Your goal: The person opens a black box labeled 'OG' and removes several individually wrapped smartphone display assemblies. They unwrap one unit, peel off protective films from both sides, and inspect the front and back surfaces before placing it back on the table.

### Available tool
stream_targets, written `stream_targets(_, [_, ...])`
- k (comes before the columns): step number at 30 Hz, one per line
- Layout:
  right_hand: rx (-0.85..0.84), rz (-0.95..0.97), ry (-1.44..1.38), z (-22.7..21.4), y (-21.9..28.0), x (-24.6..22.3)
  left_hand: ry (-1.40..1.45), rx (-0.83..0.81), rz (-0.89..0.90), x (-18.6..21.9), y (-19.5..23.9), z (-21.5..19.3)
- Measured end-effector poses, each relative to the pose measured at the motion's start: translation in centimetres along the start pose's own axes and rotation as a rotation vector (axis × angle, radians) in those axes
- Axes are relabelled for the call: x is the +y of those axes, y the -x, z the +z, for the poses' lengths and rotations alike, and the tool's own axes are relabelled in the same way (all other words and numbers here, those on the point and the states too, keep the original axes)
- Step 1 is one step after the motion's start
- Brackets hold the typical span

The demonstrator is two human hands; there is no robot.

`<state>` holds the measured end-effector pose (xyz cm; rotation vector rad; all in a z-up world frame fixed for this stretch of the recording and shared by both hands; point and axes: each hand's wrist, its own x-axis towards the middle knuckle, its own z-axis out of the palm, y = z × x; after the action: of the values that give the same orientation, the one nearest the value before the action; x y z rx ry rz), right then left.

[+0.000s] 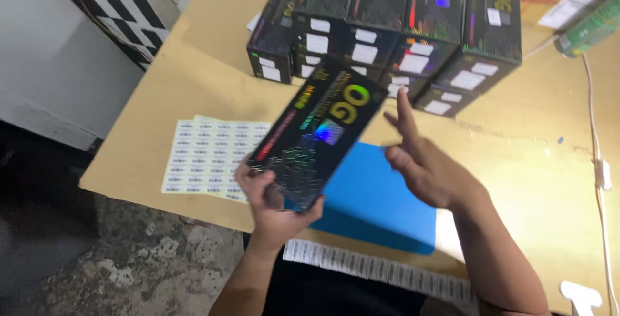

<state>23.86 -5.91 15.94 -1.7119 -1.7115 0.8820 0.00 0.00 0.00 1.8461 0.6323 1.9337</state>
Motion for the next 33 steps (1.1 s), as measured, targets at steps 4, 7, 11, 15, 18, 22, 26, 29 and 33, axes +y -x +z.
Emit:
stream_targets(4, [-0.072, 0.154, -0.138, 2.6, 2.8, 1.3, 0.099, -0.08, 0.087, 1.6, 1.6, 2.5])
stream_targets(7, [-0.107, -0.034, -0.527, 4.4, 3.4, 4.7, -0.025, -0.06, 0.064, 4.4, 2.3, 4.2])
stream_targets(11, [0.007, 0.163, -0.967, 5.5, 2.7, 14.2, -0.032, -0.306, 0.143, 7.3, 4.0, 4.0])
stream_targets(15, [-0.255, 0.027, -1.208, 1.1, 1.3, 13.3, 0.082, -0.682, 0.17, 8.9, 3.3, 2.7])
stream_targets(18, [-0.017, 0.049, -0.696, 0.0, 0.4, 15.3, 0.256, -0.636, -0.006, 6.3, 5.5, 2.8])
stream_targets(22, [-0.137, -0.055, -0.469, 0.4, 0.4, 10.7, 0.132, -0.6, 0.02, 4.0, 4.6, 1.1])
stream_targets(26, [-0.465, -0.069, -0.376, 0.1, -1.7, 9.4, -0.143, -0.549, 0.145, 3.5, 3.3, 0.2])
stream_targets(29, [-0.604, -0.032, -0.304, 0.3, -3.4, 8.7, -0.155, -0.6, 0.126, 3.3, 3.1, 0.3])
stream_targets(33, [-0.593, 0.076, -0.241, 0.7, -3.6, 8.2, -0.107, -0.646, 0.089, 2.5, 2.9, 0.3])
